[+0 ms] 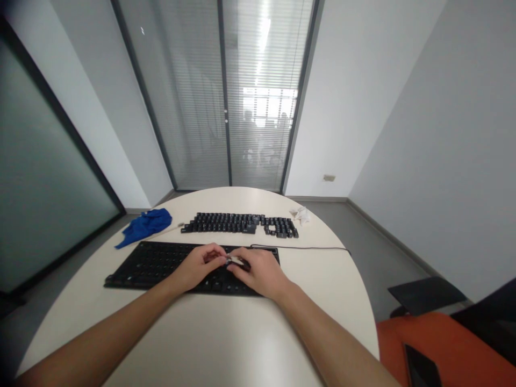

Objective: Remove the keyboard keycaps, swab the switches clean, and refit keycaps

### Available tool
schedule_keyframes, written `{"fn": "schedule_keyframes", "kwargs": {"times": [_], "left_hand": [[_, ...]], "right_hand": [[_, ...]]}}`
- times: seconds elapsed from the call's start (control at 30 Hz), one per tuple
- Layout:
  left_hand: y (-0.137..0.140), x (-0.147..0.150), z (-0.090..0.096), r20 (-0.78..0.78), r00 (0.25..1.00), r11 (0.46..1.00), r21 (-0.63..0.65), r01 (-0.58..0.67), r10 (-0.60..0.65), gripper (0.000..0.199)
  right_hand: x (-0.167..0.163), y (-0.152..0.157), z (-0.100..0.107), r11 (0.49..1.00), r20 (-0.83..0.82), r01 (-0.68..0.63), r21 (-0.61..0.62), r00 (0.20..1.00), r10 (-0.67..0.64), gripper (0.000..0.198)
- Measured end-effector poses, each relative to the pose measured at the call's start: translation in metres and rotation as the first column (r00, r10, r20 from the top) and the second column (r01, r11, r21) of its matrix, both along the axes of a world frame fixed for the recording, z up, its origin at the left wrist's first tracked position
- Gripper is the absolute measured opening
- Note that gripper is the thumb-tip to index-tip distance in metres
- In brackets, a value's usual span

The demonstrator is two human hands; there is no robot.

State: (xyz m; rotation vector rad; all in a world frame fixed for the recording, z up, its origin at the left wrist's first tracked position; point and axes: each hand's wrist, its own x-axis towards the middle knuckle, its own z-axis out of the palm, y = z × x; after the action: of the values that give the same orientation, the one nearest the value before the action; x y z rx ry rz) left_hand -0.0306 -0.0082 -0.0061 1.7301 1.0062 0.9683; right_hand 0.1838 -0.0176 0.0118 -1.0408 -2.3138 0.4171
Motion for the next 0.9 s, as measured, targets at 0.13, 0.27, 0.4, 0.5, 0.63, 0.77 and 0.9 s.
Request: {"fn": "schedule_keyframes", "kwargs": {"times": [0.13,0.27,0.4,0.5,0.63,0.77,0.9], "left_hand": [[0.001,0.0,-0.001,-0.011,1.0,1.0,0.01,-0.008,0.008,0.02],[-0.002,0.0,-0.001,-0.063,0.997,0.993,0.111,-0.045,0.052,0.019],[-0.011,-0.002,0.001,-0.297,0.953,0.947,0.318,0.046,0.053,0.02],[-0.016,-0.003,0.002,-0.449,0.894,0.891,0.408,0.197,0.008,0.028],[-0.018,-0.003,0.002,-0.514,0.858,0.867,0.427,0.258,-0.002,0.024],[-0.018,-0.003,0.003,-0.508,0.862,0.868,0.425,0.257,-0.006,0.023],[-0.019,-0.004,0.003,-0.508,0.861,0.866,0.426,0.263,-0.011,0.023]], "right_hand": [[-0.001,0.0,0.001,0.999,0.027,0.033,0.01,0.999,-0.033,0.02],[0.006,0.005,0.004,0.995,0.01,0.097,0.027,0.995,-0.097,0.021],[0.026,0.023,0.003,0.946,0.003,0.324,0.034,0.946,-0.324,0.028],[0.042,0.038,-0.001,0.888,0.064,0.457,0.041,0.886,-0.459,0.028],[0.05,0.05,-0.004,0.851,0.144,0.525,0.028,0.84,-0.523,0.027],[0.042,0.058,-0.002,0.833,0.314,0.551,0.047,0.784,-0.536,0.028],[0.033,0.066,0.001,0.835,0.368,0.549,0.05,0.767,-0.526,0.027]]}}
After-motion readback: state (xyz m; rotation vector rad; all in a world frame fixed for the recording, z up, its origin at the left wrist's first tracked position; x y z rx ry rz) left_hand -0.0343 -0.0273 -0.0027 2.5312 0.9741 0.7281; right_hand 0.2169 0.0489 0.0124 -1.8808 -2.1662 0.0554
